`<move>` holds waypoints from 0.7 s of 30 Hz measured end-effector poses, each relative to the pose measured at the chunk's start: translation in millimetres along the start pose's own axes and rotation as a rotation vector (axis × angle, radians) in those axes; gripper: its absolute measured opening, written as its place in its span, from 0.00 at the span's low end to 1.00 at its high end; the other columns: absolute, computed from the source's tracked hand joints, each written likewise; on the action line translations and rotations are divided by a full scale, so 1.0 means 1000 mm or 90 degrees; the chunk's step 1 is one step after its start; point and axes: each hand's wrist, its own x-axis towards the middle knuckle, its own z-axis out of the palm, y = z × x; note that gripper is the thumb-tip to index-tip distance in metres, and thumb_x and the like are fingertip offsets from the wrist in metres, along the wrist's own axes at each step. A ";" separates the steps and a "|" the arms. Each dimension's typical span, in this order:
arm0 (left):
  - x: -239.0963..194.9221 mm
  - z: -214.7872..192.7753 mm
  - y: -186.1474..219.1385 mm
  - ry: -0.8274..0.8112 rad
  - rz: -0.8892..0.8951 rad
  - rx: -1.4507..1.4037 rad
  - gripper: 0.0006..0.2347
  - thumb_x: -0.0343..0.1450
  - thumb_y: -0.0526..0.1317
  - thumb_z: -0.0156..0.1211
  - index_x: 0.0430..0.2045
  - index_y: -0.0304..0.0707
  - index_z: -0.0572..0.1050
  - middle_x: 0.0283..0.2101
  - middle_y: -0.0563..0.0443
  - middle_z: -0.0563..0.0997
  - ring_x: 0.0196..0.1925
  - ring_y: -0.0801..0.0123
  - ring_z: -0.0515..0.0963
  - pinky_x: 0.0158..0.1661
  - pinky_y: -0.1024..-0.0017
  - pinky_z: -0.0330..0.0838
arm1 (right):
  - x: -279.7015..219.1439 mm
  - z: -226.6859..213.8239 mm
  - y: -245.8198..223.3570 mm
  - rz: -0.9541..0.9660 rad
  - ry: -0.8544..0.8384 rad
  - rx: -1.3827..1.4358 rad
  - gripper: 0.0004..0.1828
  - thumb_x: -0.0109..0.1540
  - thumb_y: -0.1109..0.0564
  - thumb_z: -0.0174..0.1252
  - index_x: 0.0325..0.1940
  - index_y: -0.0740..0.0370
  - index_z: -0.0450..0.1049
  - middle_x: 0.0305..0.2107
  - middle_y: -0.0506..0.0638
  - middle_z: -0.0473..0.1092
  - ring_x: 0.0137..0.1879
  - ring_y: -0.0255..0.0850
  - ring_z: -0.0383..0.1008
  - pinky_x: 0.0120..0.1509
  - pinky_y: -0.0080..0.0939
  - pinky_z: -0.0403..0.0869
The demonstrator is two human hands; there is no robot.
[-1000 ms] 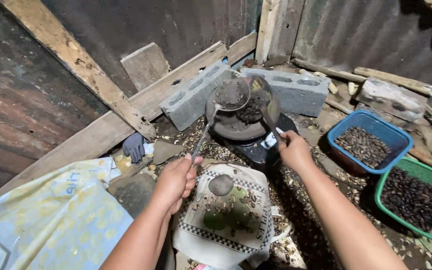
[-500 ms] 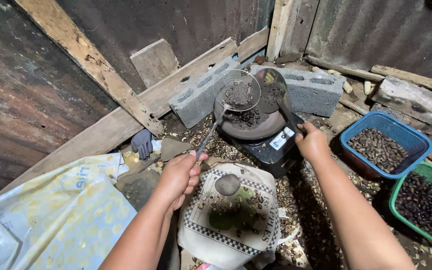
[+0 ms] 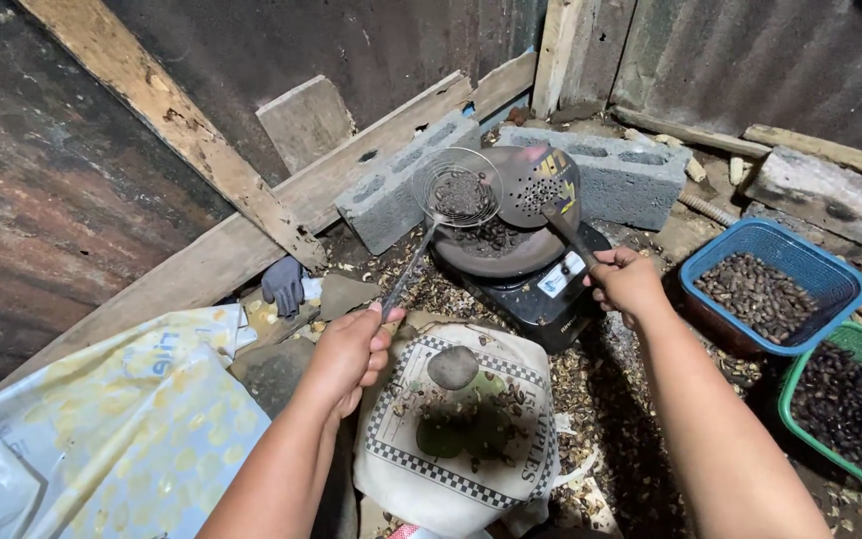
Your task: The person stirs cocoa beans in a pan on a portable stove, then uses a stone to crush beans on a flat surface. They transfer the crushed beans onto a white sheet and use a hammer to flatten them further.
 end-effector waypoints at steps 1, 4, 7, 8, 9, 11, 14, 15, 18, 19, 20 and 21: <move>0.000 0.000 0.000 0.000 0.000 0.000 0.17 0.80 0.45 0.42 0.49 0.28 0.75 0.20 0.60 0.55 0.14 0.86 0.49 0.10 0.89 0.43 | 0.003 0.000 0.003 0.000 0.000 0.000 0.19 0.63 0.61 0.57 0.58 0.70 0.69 0.24 0.58 0.73 0.20 0.35 0.69 0.18 0.37 0.73; 0.001 -0.002 0.000 0.005 0.000 0.009 0.17 0.80 0.44 0.42 0.50 0.28 0.75 0.20 0.60 0.55 0.14 0.86 0.50 0.10 0.89 0.44 | 0.013 0.004 0.016 -0.018 0.018 -0.036 0.18 0.63 0.62 0.58 0.56 0.70 0.71 0.24 0.60 0.75 0.20 0.39 0.72 0.18 0.40 0.74; 0.001 -0.001 0.000 0.012 0.000 0.008 0.17 0.80 0.44 0.42 0.49 0.28 0.75 0.20 0.60 0.56 0.14 0.86 0.51 0.10 0.89 0.44 | 0.024 0.009 0.029 -0.039 0.045 -0.071 0.15 0.61 0.62 0.60 0.52 0.66 0.76 0.24 0.62 0.75 0.19 0.45 0.75 0.16 0.43 0.74; -0.001 0.000 0.002 0.016 -0.001 0.009 0.17 0.80 0.44 0.42 0.49 0.28 0.76 0.19 0.60 0.55 0.14 0.86 0.50 0.10 0.89 0.44 | 0.025 0.010 0.032 -0.045 0.029 -0.089 0.16 0.61 0.62 0.60 0.53 0.68 0.75 0.26 0.63 0.75 0.20 0.46 0.75 0.17 0.45 0.75; -0.002 0.000 0.003 0.019 -0.001 0.009 0.17 0.80 0.44 0.43 0.49 0.28 0.76 0.19 0.60 0.55 0.14 0.86 0.50 0.10 0.89 0.44 | 0.027 0.011 0.035 -0.052 0.014 -0.107 0.17 0.61 0.63 0.59 0.54 0.70 0.75 0.27 0.64 0.75 0.21 0.47 0.75 0.18 0.47 0.77; -0.003 0.000 0.003 0.019 0.001 0.005 0.17 0.79 0.44 0.43 0.49 0.27 0.76 0.19 0.60 0.55 0.14 0.86 0.50 0.10 0.89 0.44 | 0.031 0.012 0.038 -0.057 0.014 -0.149 0.16 0.61 0.63 0.59 0.53 0.69 0.76 0.28 0.63 0.76 0.21 0.48 0.76 0.18 0.46 0.78; 0.000 0.000 0.003 0.022 0.007 -0.002 0.17 0.79 0.44 0.44 0.48 0.27 0.75 0.19 0.60 0.55 0.14 0.86 0.50 0.10 0.89 0.44 | 0.039 0.016 0.039 -0.075 0.016 -0.235 0.16 0.59 0.62 0.59 0.51 0.64 0.79 0.28 0.61 0.78 0.23 0.48 0.78 0.22 0.48 0.80; 0.001 0.000 0.003 0.026 0.009 -0.004 0.16 0.79 0.44 0.44 0.48 0.27 0.75 0.19 0.60 0.56 0.14 0.85 0.50 0.10 0.88 0.44 | 0.041 0.017 0.038 -0.088 0.017 -0.281 0.15 0.58 0.60 0.60 0.49 0.60 0.80 0.28 0.59 0.78 0.24 0.49 0.79 0.25 0.49 0.81; -0.001 0.000 0.006 0.029 0.005 -0.009 0.16 0.79 0.44 0.44 0.48 0.27 0.75 0.19 0.60 0.55 0.14 0.86 0.50 0.10 0.89 0.44 | 0.013 0.016 0.009 -0.119 0.039 -0.388 0.16 0.60 0.56 0.56 0.50 0.52 0.82 0.38 0.59 0.80 0.48 0.58 0.80 0.53 0.59 0.78; -0.001 0.000 0.007 0.030 0.006 -0.009 0.16 0.79 0.44 0.44 0.48 0.27 0.75 0.19 0.60 0.55 0.14 0.86 0.50 0.10 0.89 0.44 | 0.010 0.015 0.002 -0.120 0.038 -0.387 0.16 0.60 0.56 0.56 0.50 0.52 0.82 0.38 0.59 0.80 0.48 0.58 0.80 0.53 0.59 0.78; -0.001 0.000 0.008 0.027 0.004 -0.005 0.16 0.79 0.44 0.44 0.48 0.27 0.75 0.19 0.60 0.55 0.14 0.86 0.50 0.10 0.89 0.44 | 0.006 0.014 -0.004 -0.156 0.060 -0.444 0.16 0.62 0.55 0.57 0.53 0.50 0.80 0.43 0.56 0.79 0.53 0.57 0.79 0.58 0.58 0.77; 0.000 0.000 0.008 0.024 0.003 -0.002 0.17 0.79 0.44 0.44 0.49 0.27 0.74 0.20 0.60 0.55 0.14 0.86 0.50 0.10 0.89 0.44 | 0.003 0.012 -0.010 -0.193 0.082 -0.500 0.17 0.63 0.53 0.58 0.56 0.47 0.78 0.49 0.53 0.78 0.57 0.56 0.77 0.62 0.57 0.75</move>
